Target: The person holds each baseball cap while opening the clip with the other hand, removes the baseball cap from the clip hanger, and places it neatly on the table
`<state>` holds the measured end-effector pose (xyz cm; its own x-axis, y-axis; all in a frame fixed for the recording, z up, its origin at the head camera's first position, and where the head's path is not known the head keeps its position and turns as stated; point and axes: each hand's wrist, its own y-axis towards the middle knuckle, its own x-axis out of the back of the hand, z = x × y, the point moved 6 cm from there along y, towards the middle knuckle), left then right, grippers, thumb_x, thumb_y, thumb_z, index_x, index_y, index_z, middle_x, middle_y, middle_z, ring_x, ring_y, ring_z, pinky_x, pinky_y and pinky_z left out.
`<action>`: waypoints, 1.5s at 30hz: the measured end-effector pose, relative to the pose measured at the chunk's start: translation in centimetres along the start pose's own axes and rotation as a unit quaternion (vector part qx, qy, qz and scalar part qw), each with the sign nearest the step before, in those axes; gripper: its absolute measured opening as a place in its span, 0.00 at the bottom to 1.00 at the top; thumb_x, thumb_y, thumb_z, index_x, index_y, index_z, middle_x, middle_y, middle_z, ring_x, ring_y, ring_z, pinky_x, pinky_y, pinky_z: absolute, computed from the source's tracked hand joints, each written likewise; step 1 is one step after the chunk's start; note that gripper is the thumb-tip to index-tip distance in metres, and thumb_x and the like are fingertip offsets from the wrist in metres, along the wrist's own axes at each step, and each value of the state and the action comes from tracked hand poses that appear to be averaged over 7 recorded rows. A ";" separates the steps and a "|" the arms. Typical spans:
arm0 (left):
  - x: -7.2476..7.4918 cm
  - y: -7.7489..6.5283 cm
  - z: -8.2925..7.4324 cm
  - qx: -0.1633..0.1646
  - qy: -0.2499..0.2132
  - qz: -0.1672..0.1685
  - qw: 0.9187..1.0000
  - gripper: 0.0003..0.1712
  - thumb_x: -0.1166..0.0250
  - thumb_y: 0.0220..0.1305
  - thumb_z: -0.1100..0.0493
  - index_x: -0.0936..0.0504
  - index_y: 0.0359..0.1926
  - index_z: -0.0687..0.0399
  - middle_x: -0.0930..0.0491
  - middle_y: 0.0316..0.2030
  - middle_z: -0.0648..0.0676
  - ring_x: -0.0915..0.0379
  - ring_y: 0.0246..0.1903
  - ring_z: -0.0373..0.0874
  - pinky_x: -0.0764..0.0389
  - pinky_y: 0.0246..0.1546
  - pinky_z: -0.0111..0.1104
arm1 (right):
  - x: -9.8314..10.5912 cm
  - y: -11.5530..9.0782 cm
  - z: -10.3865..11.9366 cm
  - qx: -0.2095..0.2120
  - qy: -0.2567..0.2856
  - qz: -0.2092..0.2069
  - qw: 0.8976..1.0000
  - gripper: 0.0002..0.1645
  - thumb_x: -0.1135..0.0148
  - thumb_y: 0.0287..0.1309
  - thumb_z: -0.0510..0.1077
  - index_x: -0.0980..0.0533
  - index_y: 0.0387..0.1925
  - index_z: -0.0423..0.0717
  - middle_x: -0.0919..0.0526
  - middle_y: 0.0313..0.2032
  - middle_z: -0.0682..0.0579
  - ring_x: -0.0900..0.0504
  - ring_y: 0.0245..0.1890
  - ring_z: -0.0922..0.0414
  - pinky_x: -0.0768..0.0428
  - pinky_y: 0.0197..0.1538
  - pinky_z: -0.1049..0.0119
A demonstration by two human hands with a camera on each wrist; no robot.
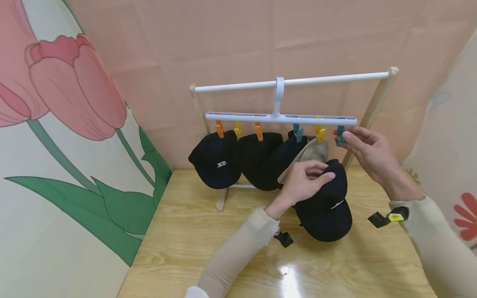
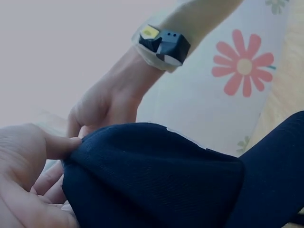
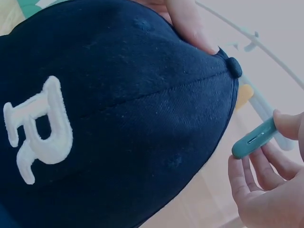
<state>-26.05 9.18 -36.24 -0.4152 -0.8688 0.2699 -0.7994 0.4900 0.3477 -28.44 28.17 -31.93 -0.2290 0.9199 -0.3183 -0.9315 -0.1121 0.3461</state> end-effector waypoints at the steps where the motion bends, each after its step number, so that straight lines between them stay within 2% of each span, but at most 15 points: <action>1: 0.0 -0.1 0.1 0.003 -0.003 0.000 1.000 0.12 0.27 0.71 0.58 0.11 0.50 0.61 0.10 0.49 0.56 0.18 0.40 0.22 0.17 0.45 0.19 | 0.0 0.0 -0.1 0.000 -0.001 0.000 1.000 0.17 0.44 0.77 0.30 0.19 0.61 0.33 0.09 0.53 0.46 0.11 0.55 0.59 0.16 0.59 0.70; 8: 0.3 -0.8 0.3 0.019 -0.011 0.003 1.000 0.12 0.28 0.72 0.57 0.12 0.49 0.59 0.10 0.50 0.54 0.19 0.42 0.23 0.17 0.47 0.20 | 0.5 -0.2 -1.2 -0.020 -0.026 -0.006 0.999 0.17 0.42 0.76 0.31 0.20 0.61 0.29 0.09 0.54 0.46 0.11 0.55 0.57 0.16 0.59 0.70; 11: 0.6 -1.2 0.5 0.029 -0.026 -0.005 0.999 0.12 0.28 0.73 0.56 0.12 0.51 0.60 0.10 0.50 0.56 0.19 0.42 0.23 0.17 0.48 0.22 | 0.6 -0.3 -1.7 -0.024 -0.029 -0.006 0.999 0.16 0.42 0.76 0.30 0.21 0.60 0.28 0.09 0.53 0.46 0.10 0.54 0.56 0.15 0.59 0.69; 18: 0.9 -1.7 1.1 0.062 -0.077 -0.012 0.995 0.15 0.30 0.74 0.58 0.15 0.56 0.61 0.11 0.53 0.57 0.19 0.45 0.24 0.17 0.51 0.23 | 1.3 -0.7 -2.7 -0.039 -0.040 -0.022 0.998 0.15 0.41 0.74 0.29 0.17 0.57 0.35 0.08 0.51 0.48 0.09 0.50 0.57 0.15 0.57 0.71; 27: 1.0 -2.2 1.3 0.063 -0.093 -0.016 0.994 0.14 0.32 0.75 0.61 0.17 0.56 0.64 0.15 0.51 0.54 0.21 0.47 0.25 0.19 0.55 0.23 | 1.8 -1.8 -4.0 -0.057 -0.066 -0.022 0.996 0.14 0.41 0.75 0.30 0.18 0.57 0.35 0.09 0.51 0.50 0.10 0.49 0.58 0.15 0.55 0.72; 31: 1.1 -2.3 1.1 0.060 -0.101 -0.017 0.993 0.13 0.32 0.75 0.62 0.17 0.55 0.65 0.15 0.51 0.58 0.20 0.47 0.26 0.19 0.55 0.23 | 2.0 -2.5 -4.2 -0.064 -0.082 -0.021 0.994 0.16 0.41 0.76 0.31 0.18 0.59 0.38 0.10 0.52 0.52 0.10 0.50 0.60 0.15 0.55 0.73; 35: 1.0 -2.5 0.9 0.066 -0.103 -0.021 0.992 0.13 0.32 0.75 0.62 0.17 0.55 0.64 0.15 0.51 0.56 0.20 0.48 0.27 0.20 0.57 0.23 | 2.3 -3.1 -4.5 -0.072 -0.104 -0.022 0.992 0.16 0.40 0.76 0.33 0.19 0.60 0.41 0.10 0.52 0.54 0.10 0.50 0.61 0.15 0.55 0.75; 38: 1.0 -2.7 0.8 0.067 -0.108 -0.025 0.992 0.13 0.32 0.74 0.62 0.17 0.55 0.63 0.15 0.51 0.55 0.21 0.48 0.27 0.20 0.57 0.23 | 2.6 -3.7 -4.7 -0.071 -0.104 -0.016 0.992 0.16 0.41 0.76 0.32 0.21 0.62 0.37 0.09 0.51 0.54 0.10 0.50 0.61 0.15 0.55 0.74; 42: 0.8 -2.8 0.5 0.058 -0.119 -0.026 0.991 0.12 0.32 0.74 0.63 0.18 0.54 0.65 0.16 0.51 0.58 0.22 0.46 0.25 0.20 0.58 0.24 | 3.0 -4.5 -5.0 -0.062 -0.082 -0.005 0.995 0.16 0.44 0.76 0.29 0.22 0.61 0.33 0.09 0.51 0.52 0.09 0.50 0.59 0.14 0.54 0.71; 45: 0.8 -2.9 0.4 0.052 -0.121 -0.026 0.991 0.12 0.32 0.74 0.64 0.18 0.54 0.66 0.16 0.51 0.59 0.22 0.46 0.24 0.20 0.57 0.24 | 3.5 -5.2 -5.2 -0.066 -0.102 -0.001 0.993 0.16 0.45 0.77 0.29 0.21 0.60 0.33 0.09 0.52 0.52 0.10 0.50 0.59 0.14 0.54 0.71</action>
<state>-24.23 7.02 -37.42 -0.4545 -0.8903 0.0263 -0.8577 0.4455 0.2567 -25.89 30.07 -39.43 -0.1786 0.9754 -0.1291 -0.9635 -0.1469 0.2237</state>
